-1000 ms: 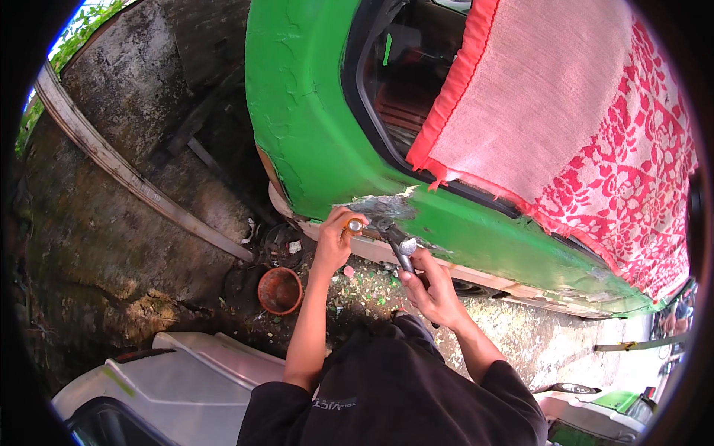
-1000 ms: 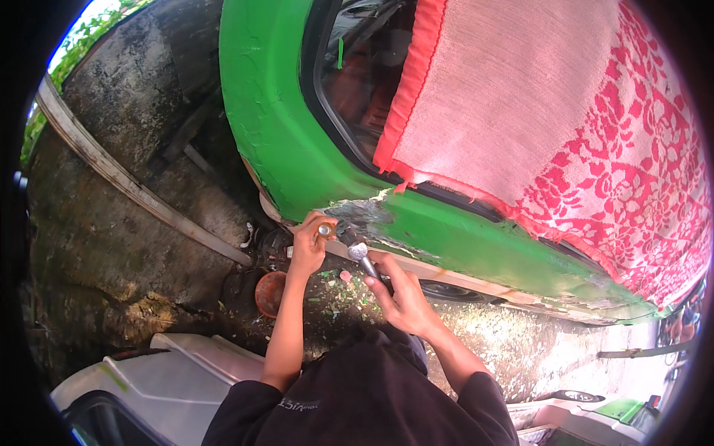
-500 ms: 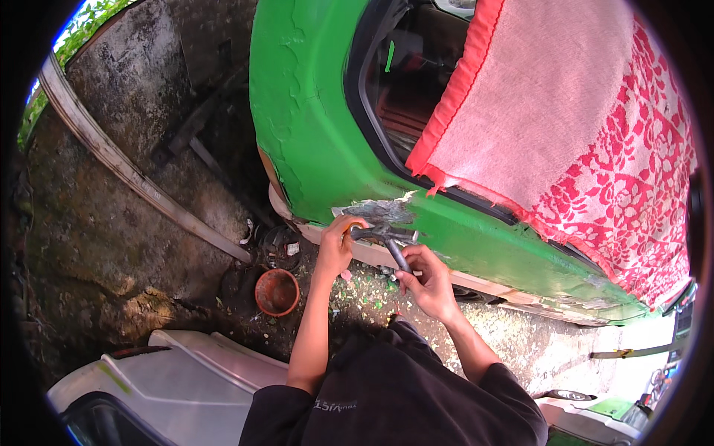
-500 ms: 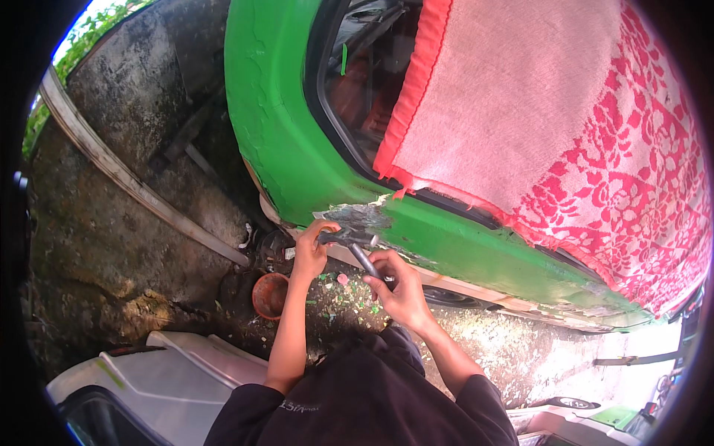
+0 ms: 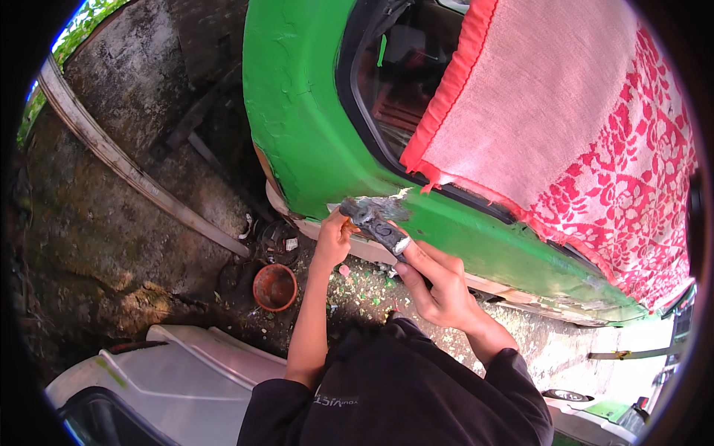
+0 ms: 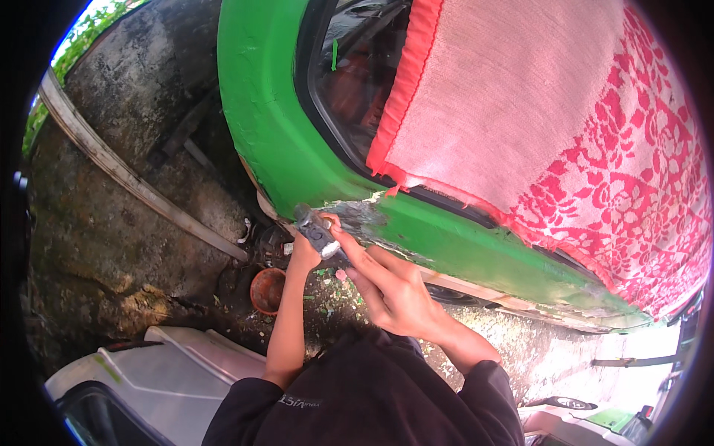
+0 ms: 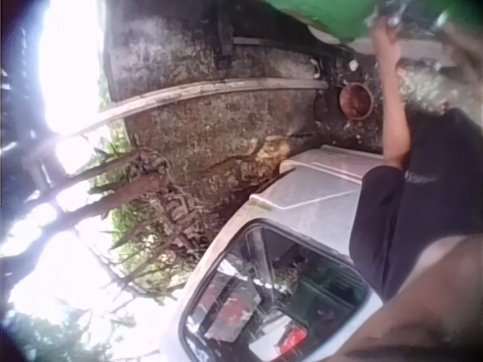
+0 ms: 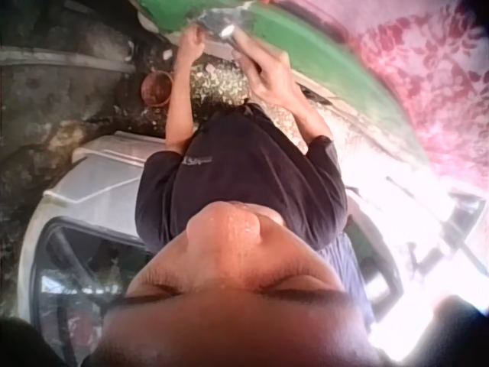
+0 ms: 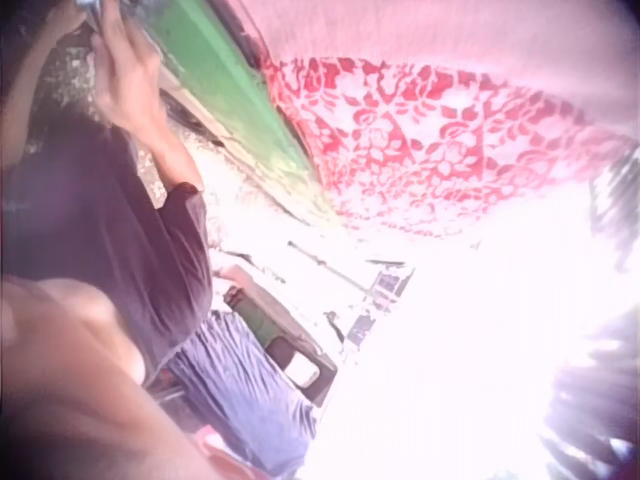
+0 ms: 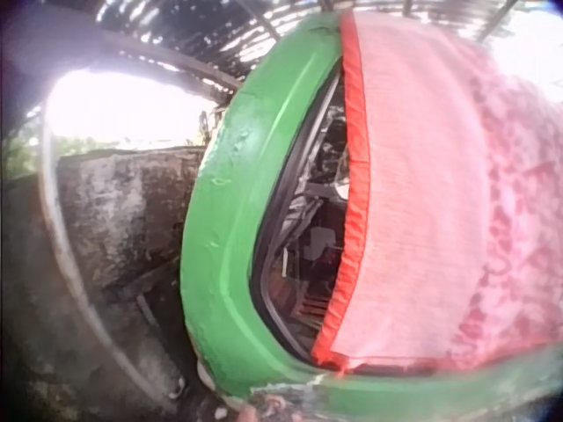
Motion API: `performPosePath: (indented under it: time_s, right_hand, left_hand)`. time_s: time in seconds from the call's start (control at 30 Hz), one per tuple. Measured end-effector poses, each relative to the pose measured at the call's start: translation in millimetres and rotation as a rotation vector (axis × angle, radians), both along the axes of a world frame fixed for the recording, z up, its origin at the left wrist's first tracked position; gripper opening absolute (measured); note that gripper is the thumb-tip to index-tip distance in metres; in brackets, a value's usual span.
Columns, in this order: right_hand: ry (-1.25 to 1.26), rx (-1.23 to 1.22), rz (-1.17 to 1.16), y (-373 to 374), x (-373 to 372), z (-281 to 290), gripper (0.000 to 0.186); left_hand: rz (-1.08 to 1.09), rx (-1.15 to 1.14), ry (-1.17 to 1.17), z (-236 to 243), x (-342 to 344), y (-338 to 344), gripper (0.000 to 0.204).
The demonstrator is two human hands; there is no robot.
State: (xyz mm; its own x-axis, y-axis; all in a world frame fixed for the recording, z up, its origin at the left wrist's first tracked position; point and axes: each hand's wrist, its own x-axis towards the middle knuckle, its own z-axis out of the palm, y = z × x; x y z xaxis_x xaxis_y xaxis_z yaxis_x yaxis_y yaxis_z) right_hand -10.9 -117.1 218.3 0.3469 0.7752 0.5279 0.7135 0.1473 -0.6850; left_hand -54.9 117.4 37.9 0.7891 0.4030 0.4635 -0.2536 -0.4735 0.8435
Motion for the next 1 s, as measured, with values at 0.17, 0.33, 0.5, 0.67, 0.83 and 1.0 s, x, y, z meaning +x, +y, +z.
performPosePath:
  time_s: [0.17,0.33,0.5,0.67,0.83,1.0]
  right_hand:
    - [-0.027,0.041,-0.032,3.2,12.9,-10.0,0.060]
    - [0.115,-0.040,-0.018,8.0,14.5,-30.2,0.058]
    - [0.089,-0.094,0.044,16.4,17.0,-34.2,0.056]
    - [0.135,-0.157,0.056,23.3,14.8,-12.9,0.049]
    - [-0.051,0.011,0.071,17.4,6.5,10.5,0.053]
    - [-0.065,-0.377,-0.026,16.9,19.3,-54.5,0.062]
  left_hand:
    - [-0.094,-0.194,-0.001,12.3,-13.8,4.5,0.033]
    - [-0.084,-0.204,-0.023,6.3,-20.2,12.1,0.039]
    - [-0.075,-0.197,0.047,2.1,-13.8,15.0,0.047]
    - [-0.031,-0.081,0.151,5.2,-6.5,13.8,0.036]
    - [-0.003,0.086,0.207,-14.7,-6.7,25.7,0.032]
    - [0.018,0.147,0.141,-0.9,-9.7,6.3,0.044]
